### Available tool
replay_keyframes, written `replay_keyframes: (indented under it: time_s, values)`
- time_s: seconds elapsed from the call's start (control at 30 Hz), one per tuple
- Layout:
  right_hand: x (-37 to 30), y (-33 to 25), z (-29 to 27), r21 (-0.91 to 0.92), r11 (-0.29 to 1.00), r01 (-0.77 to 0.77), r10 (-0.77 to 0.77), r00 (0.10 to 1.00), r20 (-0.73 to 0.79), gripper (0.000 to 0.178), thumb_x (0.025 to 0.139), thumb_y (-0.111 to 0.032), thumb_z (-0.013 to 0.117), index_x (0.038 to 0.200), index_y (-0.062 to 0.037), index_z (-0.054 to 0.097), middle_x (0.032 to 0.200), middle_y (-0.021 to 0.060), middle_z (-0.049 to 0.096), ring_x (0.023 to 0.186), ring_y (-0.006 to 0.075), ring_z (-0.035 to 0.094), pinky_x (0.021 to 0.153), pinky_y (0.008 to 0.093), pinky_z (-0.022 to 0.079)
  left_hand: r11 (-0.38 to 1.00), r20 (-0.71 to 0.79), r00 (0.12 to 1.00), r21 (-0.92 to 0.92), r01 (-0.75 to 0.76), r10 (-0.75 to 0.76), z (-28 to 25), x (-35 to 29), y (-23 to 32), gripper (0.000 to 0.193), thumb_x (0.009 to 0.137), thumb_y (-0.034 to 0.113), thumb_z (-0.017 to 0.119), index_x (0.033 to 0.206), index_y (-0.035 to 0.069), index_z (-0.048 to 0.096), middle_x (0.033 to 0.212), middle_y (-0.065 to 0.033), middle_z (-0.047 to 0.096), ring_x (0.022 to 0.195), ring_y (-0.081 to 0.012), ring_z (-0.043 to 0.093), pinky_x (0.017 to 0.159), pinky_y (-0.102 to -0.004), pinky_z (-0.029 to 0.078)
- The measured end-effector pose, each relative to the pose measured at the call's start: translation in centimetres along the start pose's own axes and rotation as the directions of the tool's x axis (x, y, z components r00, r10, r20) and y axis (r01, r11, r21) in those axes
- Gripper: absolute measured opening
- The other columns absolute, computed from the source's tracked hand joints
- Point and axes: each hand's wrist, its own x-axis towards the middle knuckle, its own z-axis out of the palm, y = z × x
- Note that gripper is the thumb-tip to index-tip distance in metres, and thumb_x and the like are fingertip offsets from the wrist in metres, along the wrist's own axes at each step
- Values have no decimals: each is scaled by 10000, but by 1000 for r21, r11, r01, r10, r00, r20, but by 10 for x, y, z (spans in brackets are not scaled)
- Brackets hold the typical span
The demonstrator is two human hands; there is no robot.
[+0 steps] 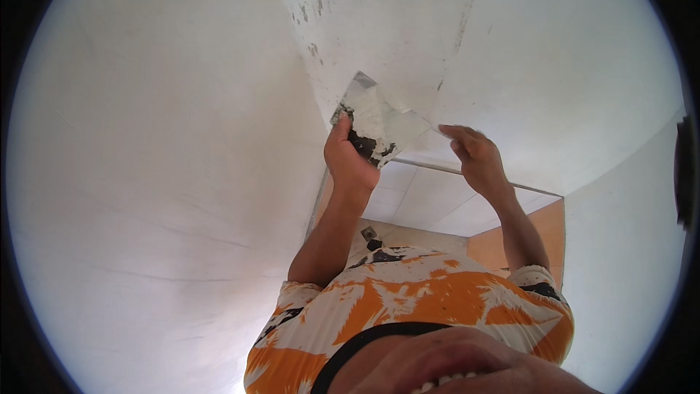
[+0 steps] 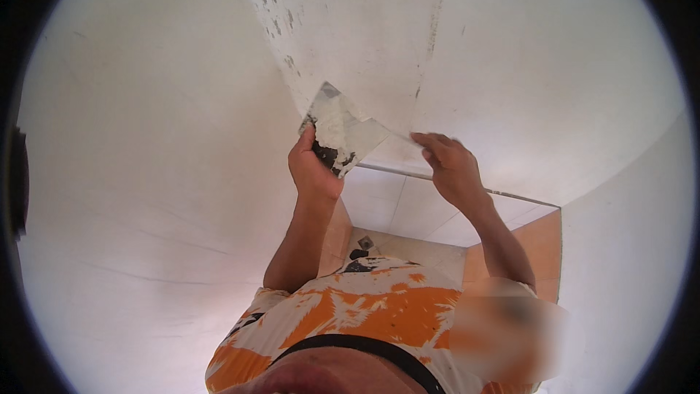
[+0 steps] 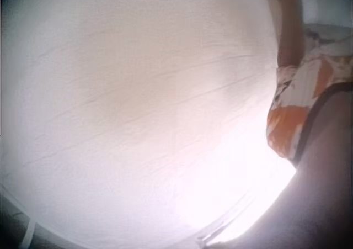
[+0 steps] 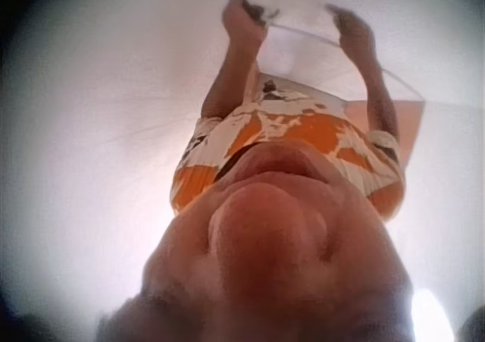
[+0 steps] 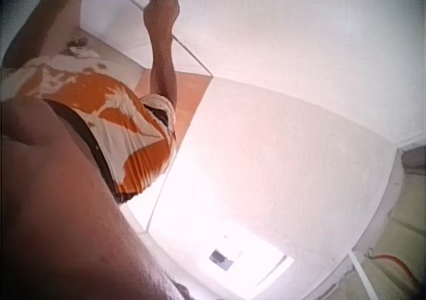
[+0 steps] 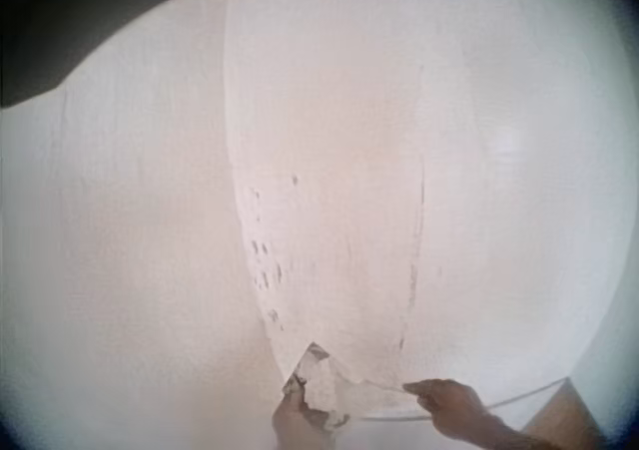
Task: The person mixes a white compound on a plate using a putty knife and a smaller scraper, then applies the compound to a white wall. The person spreads the material across the wall surface in smooth strokes.
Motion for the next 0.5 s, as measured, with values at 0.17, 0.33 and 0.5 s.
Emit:
replay_keyframes:
  time_s: [0.17, 0.33, 0.5]
  values:
    - [-12, -38, 21, 910, -34, -414, 515, 773, 371, 139, 963, -146, 586, 1037, -28, 584, 896, 77, 661, 728, 176, 674, 626, 293, 602, 768, 204, 850, 366, -526, 485, -30, 14, -24, 379, 1058, 281, 436, 1250, -19, 567, 1139, -99, 646, 989, -236, 658, 889, -356, 522]
    - [8, -65, 18, 876, -277, -396, 485, 729, 483, 163, 932, -145, 617, 1024, -19, 570, 880, 85, 649, 739, 191, 673, 552, 280, 588, 232, 758, 281, 175, -957, 588, -30, 31, -45, 332, 1035, 190, 478, 1155, -68, 646, 1125, -177, 696, 1026, -291, 673, 893, -357, 526]
    - [18, -82, -36, 964, 18, -266, 535, 817, 215, 168, 914, -131, 623, 1029, -15, 589, 897, 79, 662, 779, 189, 676, 539, 281, 555, 153, 838, 328, 290, -945, 436, -27, 38, -41, 260, 987, 95, 517, 1137, -65, 657, 1010, -174, 719, 947, -288, 695, 828, -357, 544]
